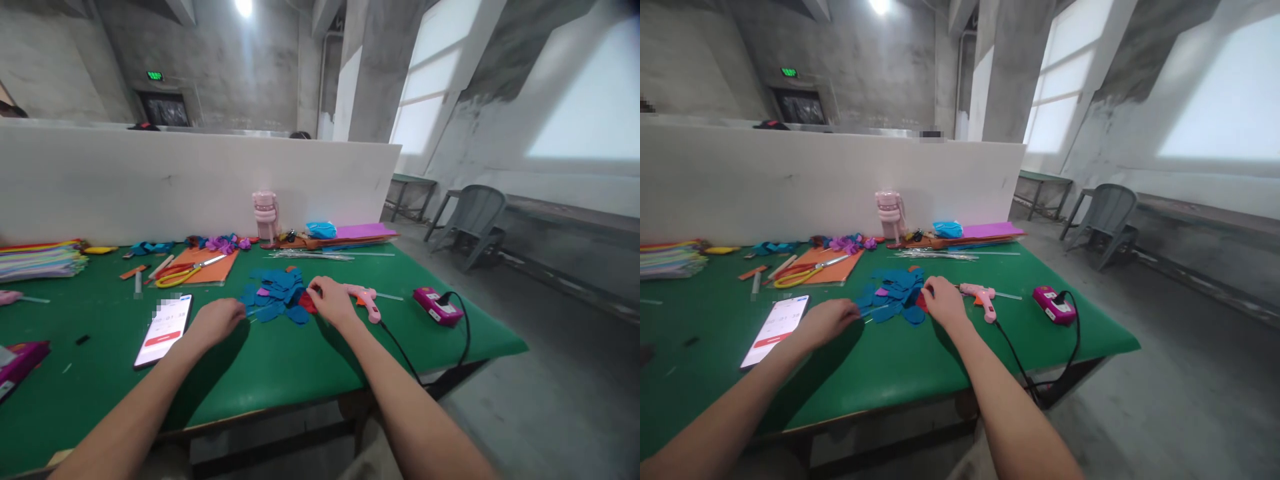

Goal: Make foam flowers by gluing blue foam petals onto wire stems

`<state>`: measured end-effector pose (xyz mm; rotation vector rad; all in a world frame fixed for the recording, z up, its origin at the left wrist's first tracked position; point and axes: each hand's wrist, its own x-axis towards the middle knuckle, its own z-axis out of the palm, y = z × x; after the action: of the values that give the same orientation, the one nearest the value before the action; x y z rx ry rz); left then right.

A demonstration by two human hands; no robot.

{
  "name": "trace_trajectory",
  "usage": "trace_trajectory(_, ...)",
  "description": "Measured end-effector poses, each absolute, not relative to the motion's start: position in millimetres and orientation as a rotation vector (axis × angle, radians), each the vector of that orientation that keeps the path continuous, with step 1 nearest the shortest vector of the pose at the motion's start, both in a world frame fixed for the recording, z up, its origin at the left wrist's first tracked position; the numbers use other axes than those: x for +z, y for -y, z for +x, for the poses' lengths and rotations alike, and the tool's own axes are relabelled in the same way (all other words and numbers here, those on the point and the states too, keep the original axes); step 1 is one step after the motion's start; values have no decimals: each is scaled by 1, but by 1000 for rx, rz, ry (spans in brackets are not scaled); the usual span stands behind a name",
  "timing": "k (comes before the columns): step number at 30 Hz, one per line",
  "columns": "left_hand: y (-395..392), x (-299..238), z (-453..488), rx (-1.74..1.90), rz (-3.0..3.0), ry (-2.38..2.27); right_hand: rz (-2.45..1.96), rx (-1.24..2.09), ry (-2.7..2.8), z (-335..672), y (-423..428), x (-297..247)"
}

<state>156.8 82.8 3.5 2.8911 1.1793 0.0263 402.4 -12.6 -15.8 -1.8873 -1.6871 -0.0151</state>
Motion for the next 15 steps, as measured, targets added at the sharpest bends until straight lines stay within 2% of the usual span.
trace_trajectory(4, -99, 3, 164, 137, 2908, -1100, -1821, -92, 1932, 389, 3, -24)
trace_trajectory(10, -126, 14, 199, 136, 2976, -1118, -1882, 104, 2146, 388, 14, -20)
trace_trajectory(15, -92, 6, 215, 29, 2968, -770, -1886, 250, 2107, 402, 28, -13)
